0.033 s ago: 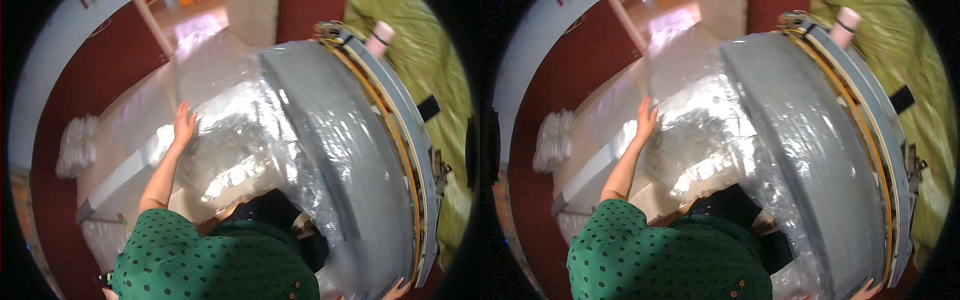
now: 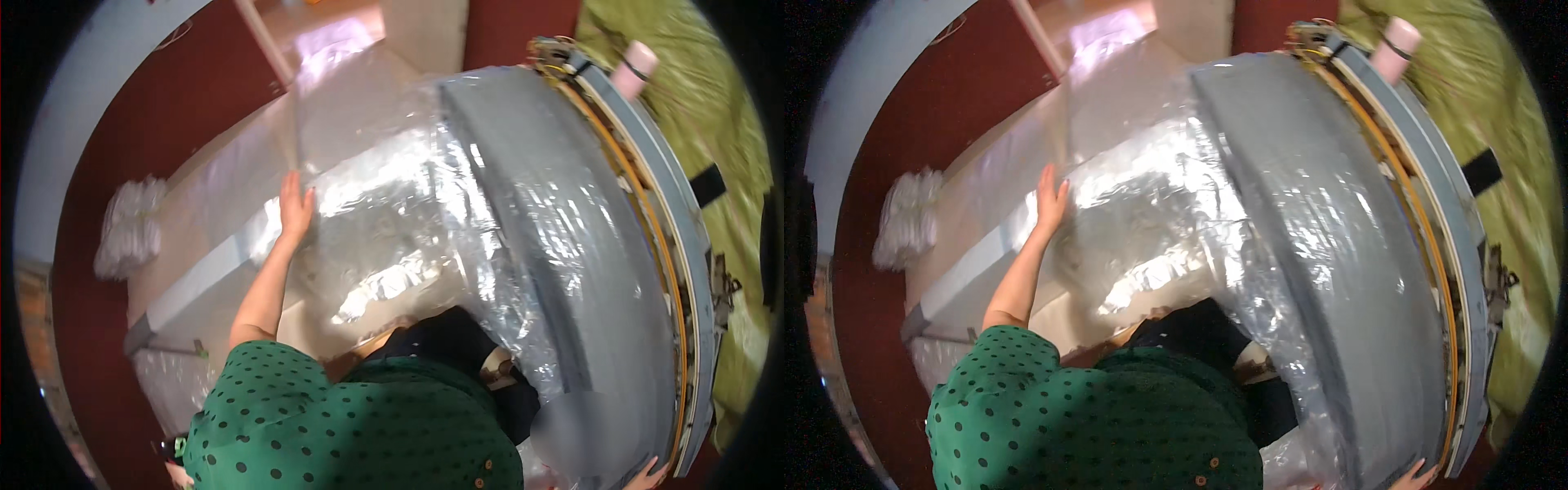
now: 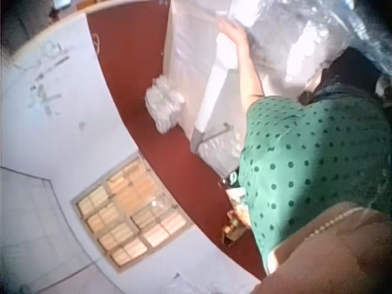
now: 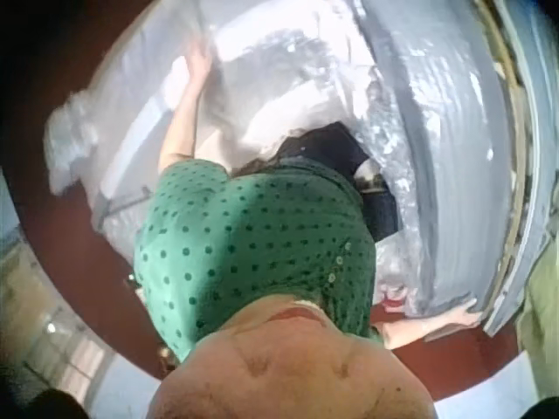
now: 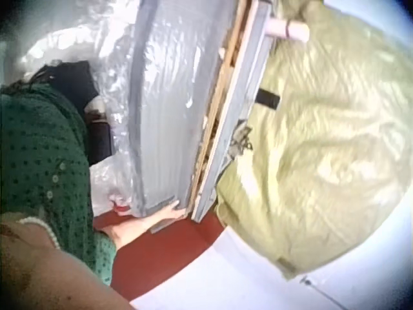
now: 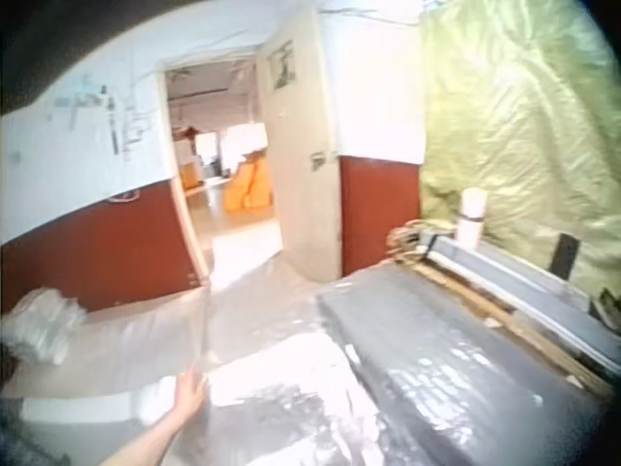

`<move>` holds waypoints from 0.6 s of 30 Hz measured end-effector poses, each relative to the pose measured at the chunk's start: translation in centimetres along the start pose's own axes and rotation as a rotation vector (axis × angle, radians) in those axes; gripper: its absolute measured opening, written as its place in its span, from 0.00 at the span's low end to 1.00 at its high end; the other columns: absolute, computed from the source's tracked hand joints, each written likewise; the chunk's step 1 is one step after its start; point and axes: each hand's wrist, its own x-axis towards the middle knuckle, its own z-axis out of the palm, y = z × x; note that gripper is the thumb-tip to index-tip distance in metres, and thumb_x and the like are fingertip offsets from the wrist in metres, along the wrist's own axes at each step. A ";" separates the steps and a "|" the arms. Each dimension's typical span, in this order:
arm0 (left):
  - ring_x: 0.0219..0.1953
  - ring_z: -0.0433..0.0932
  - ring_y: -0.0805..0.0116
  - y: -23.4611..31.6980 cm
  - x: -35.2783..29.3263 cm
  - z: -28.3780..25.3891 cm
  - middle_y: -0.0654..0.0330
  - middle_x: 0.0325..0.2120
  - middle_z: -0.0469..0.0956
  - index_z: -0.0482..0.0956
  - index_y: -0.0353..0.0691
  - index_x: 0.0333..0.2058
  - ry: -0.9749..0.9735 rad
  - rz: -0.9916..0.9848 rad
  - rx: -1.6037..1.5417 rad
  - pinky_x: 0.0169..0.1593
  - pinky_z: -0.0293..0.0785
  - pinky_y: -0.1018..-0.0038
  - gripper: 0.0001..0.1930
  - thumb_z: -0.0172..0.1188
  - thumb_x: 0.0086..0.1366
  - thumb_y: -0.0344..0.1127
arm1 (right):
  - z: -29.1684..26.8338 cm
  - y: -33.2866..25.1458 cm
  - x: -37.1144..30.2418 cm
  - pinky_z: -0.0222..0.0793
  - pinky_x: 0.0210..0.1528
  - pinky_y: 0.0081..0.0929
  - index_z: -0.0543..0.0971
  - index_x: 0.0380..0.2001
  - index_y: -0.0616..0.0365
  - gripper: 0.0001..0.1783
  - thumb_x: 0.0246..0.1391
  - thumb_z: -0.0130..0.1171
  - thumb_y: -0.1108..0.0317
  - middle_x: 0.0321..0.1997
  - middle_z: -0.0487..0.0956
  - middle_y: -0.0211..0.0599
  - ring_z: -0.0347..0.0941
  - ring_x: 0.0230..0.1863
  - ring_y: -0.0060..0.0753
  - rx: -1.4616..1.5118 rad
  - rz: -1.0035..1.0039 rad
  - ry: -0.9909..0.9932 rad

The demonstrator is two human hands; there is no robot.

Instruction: The recorder uses a large industrial heat sealer to seal edges of plastic bags.

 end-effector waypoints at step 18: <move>0.38 0.72 0.60 -15.0 -10.9 -13.8 0.56 0.32 0.74 0.74 0.41 0.26 -0.120 -1.026 0.560 0.40 0.69 0.64 0.06 0.51 0.52 0.34 | 1.4 -1.0 -1.5 0.64 0.45 0.34 0.71 0.39 0.70 0.26 0.41 0.63 0.60 0.38 0.73 0.51 0.69 0.39 0.46 0.157 0.080 -0.095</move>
